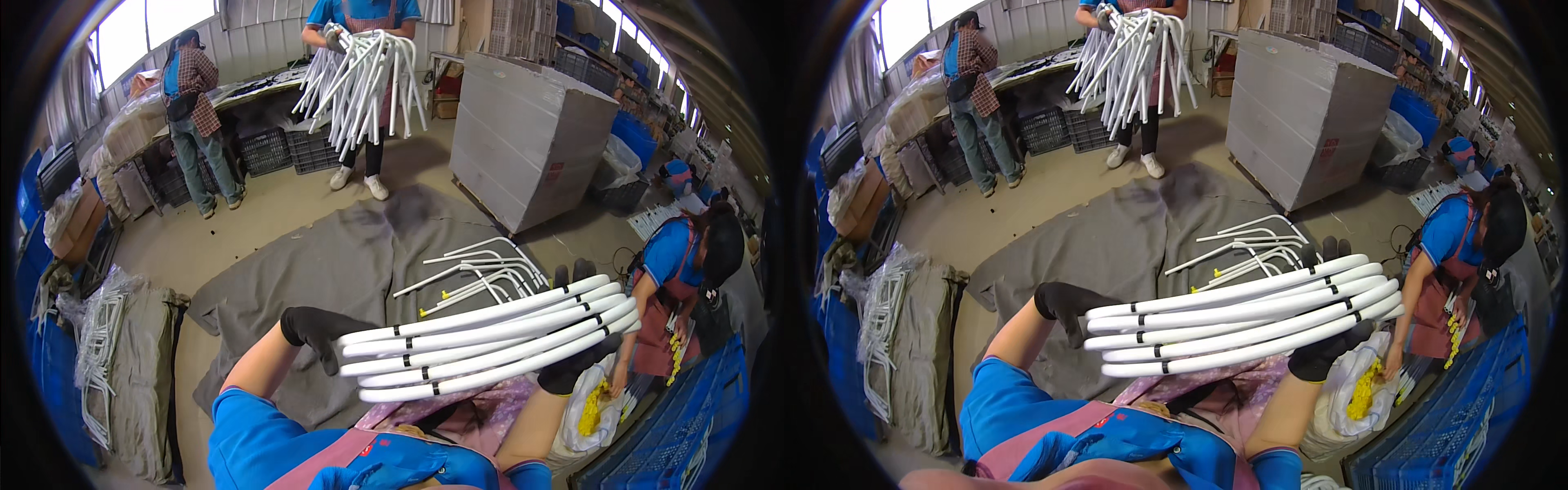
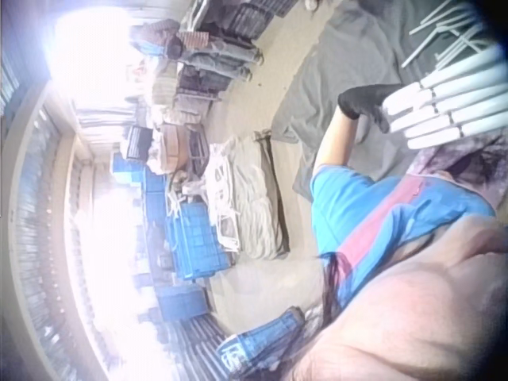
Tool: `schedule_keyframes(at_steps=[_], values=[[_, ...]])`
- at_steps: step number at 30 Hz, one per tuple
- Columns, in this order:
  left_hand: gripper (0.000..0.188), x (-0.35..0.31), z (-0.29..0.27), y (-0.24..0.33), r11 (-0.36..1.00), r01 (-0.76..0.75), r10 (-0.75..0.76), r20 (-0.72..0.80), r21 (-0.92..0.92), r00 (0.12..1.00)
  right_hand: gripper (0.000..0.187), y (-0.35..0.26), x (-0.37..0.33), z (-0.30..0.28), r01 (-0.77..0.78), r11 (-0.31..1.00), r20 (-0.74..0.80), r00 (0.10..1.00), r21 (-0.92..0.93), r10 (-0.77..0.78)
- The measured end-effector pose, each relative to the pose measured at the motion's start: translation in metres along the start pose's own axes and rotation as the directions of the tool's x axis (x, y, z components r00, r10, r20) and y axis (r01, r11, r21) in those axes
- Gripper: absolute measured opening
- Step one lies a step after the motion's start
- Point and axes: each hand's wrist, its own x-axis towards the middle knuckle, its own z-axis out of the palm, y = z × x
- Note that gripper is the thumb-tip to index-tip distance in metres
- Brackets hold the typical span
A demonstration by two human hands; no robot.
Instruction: The person assembles white metal frames by inserting yellow plastic caps into the ends of the tubes. They pick up frames, align the tubes, and press the caps into place, then stack the completed frames.
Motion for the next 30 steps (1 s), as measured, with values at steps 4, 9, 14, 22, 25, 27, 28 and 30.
schedule_keyframes(at_steps=[4,9,14,22,25,27,28,30], values=[[0.131,-0.004,0.020,0.020,0.927,-0.230,0.316,-0.289,0.296,0.903,0.094,0.017,-0.005,0.012,-0.124,0.982,-0.106,0.988,-0.146,0.109],[0.126,0.016,0.048,0.022,0.419,0.250,0.431,-0.434,0.873,0.791,0.092,0.056,-0.022,0.015,-0.223,0.930,-0.159,0.970,-0.293,0.182],[0.116,0.023,0.041,0.012,0.297,0.390,0.501,-0.490,0.872,0.713,0.096,0.067,-0.034,0.015,-0.260,0.929,-0.120,0.964,-0.262,0.236],[0.105,0.017,-0.048,0.029,0.308,0.372,0.572,-0.483,0.876,0.663,0.073,0.102,0.007,0.026,-0.254,0.951,-0.050,0.967,-0.177,0.249],[0.101,0.024,-0.072,0.032,0.257,0.411,0.658,-0.469,0.875,0.588,0.054,0.109,0.034,0.048,-0.208,0.978,0.056,0.976,-0.021,0.209],[0.097,0.031,-0.078,0.031,0.315,0.433,0.689,-0.517,0.845,0.507,0.044,0.110,0.043,0.064,-0.188,0.981,0.012,0.982,-0.044,0.188],[0.097,0.032,-0.078,0.029,0.376,0.433,0.690,-0.560,0.819,0.459,0.038,0.111,0.048,0.071,-0.179,0.981,-0.023,0.984,-0.080,0.177],[0.101,0.036,-0.074,0.020,0.401,0.461,0.702,-0.589,0.791,0.401,0.028,0.111,0.052,0.079,-0.141,0.977,-0.084,0.988,-0.158,0.129]])
